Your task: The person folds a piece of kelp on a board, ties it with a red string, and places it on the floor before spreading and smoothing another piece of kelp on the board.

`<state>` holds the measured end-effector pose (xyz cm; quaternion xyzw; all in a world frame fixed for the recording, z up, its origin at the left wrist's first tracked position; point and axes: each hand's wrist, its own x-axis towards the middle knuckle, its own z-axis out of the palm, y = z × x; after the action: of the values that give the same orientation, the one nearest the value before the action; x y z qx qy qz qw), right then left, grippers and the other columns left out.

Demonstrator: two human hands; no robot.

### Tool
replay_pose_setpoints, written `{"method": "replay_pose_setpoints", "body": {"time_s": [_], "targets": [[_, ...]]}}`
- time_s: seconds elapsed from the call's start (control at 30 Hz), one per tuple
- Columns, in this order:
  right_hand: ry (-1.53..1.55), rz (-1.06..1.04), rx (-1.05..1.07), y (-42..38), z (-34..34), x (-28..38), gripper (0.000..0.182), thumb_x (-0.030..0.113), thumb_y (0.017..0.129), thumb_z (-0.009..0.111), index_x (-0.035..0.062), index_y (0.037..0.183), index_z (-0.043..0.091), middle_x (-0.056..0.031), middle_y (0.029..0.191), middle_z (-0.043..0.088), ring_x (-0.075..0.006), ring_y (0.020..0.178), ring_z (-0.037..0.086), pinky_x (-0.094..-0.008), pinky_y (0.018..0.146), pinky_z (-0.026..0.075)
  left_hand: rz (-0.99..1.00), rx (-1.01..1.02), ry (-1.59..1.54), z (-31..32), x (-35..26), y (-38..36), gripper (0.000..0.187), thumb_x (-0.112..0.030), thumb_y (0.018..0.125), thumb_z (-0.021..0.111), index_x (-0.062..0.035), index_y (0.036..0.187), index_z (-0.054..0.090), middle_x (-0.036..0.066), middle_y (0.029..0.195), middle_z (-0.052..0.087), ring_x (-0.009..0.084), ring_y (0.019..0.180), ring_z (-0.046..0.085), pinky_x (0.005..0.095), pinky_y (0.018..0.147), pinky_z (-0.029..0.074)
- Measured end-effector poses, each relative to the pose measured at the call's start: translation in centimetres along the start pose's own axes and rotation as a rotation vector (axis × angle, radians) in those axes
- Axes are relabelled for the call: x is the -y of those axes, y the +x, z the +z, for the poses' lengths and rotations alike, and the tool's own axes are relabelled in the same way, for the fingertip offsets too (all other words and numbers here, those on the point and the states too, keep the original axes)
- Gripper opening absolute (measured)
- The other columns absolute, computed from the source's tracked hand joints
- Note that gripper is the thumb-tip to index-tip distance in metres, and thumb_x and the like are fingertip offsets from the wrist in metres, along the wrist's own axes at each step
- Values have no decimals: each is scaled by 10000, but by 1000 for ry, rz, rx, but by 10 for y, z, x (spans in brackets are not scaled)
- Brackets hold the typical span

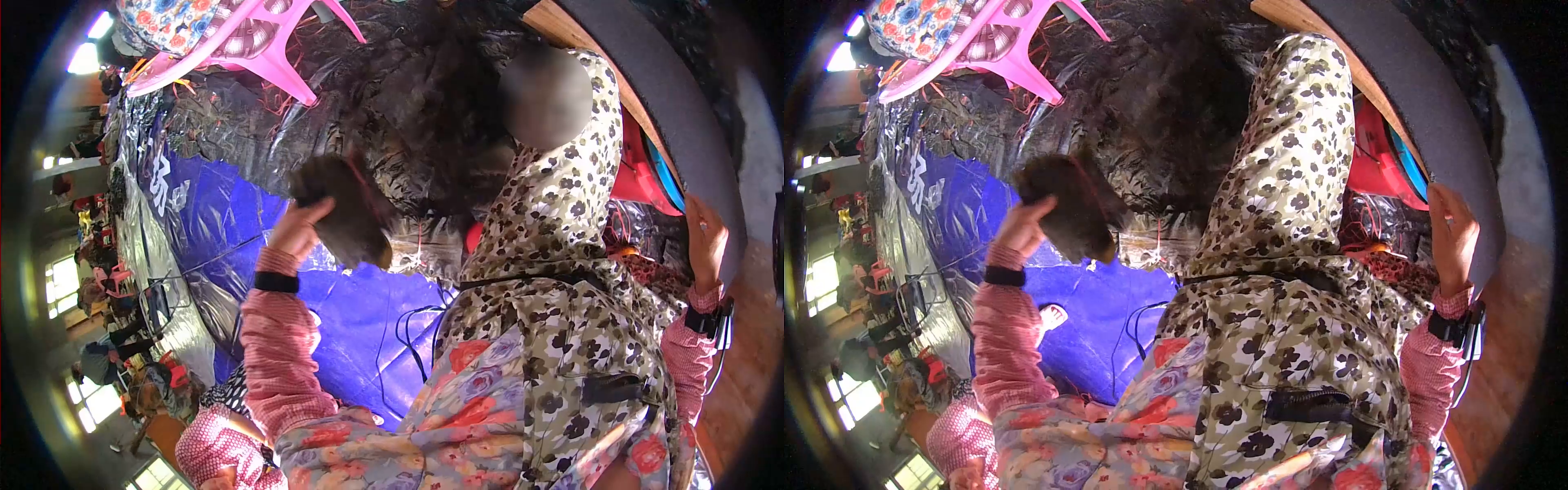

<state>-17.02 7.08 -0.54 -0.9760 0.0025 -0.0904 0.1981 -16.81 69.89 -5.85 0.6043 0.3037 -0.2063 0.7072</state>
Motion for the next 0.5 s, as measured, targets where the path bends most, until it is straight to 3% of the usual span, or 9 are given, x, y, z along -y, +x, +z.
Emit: {"method": "replay_pose_setpoints", "body": {"time_s": [0.07,0.13,0.2,0.27,0.33,0.37,0.4,0.47,0.5], "targets": [[14,-26,13,3,2,7,184,116,910,622,-2,1043,670,-130,946,690,-156,790,647,-283,699,506,-174,59,98,18,27,4,379,-41,893,622,-5,1260,536,117,1212,607,248,1102,596,415,967,481],[8,-17,31,3,3,12,185,118,910,623,3,1047,670,-123,943,692,-155,786,645,-282,696,506,-309,314,-98,7,84,28,416,-16,863,651,-13,1264,538,108,1220,608,250,1104,593,415,976,465],[11,-4,43,3,3,12,186,120,909,625,8,1050,671,-116,940,693,-154,781,643,-281,693,506,-389,463,-53,12,116,45,461,-8,820,698,-25,1260,559,97,1207,622,232,1095,593,398,975,453],[-35,-8,56,2,3,11,183,129,913,624,14,1048,671,-107,920,693,-154,786,645,-284,692,507,-436,380,386,-3,164,89,449,-106,807,741,-27,1224,595,78,1145,653,201,1040,600,367,907,471],[-39,26,70,-1,3,17,181,130,914,623,15,1047,670,-106,919,693,-154,790,649,-286,691,509,-253,382,676,-26,225,145,455,-224,788,765,-17,1170,629,68,1055,685,185,935,608,336,826,474],[-35,49,84,-2,3,21,179,131,915,622,16,1045,670,-106,918,694,-154,795,653,-287,690,511,-134,304,840,-36,251,166,437,-300,764,768,-14,1077,660,85,973,697,195,843,618,350,768,478],[-49,64,79,-3,1,25,179,131,915,622,16,1045,670,-106,918,694,-154,795,653,-287,690,511,-211,122,1114,-41,272,186,381,-319,747,767,-14,957,679,102,890,699,210,788,625,360,739,487],[-117,77,109,-5,-5,30,177,134,916,622,15,1037,671,-104,921,695,-151,801,657,-286,692,514,-61,111,1275,-75,324,224,398,-398,746,736,-34,896,679,119,849,701,244,793,650,381,713,497],[-128,85,117,-5,-7,30,177,134,916,622,15,1037,671,-104,921,695,-151,801,657,-286,692,514,-62,73,1207,-76,326,223,407,-425,754,707,-46,900,680,128,856,702,264,811,657,383,716,500]]}}
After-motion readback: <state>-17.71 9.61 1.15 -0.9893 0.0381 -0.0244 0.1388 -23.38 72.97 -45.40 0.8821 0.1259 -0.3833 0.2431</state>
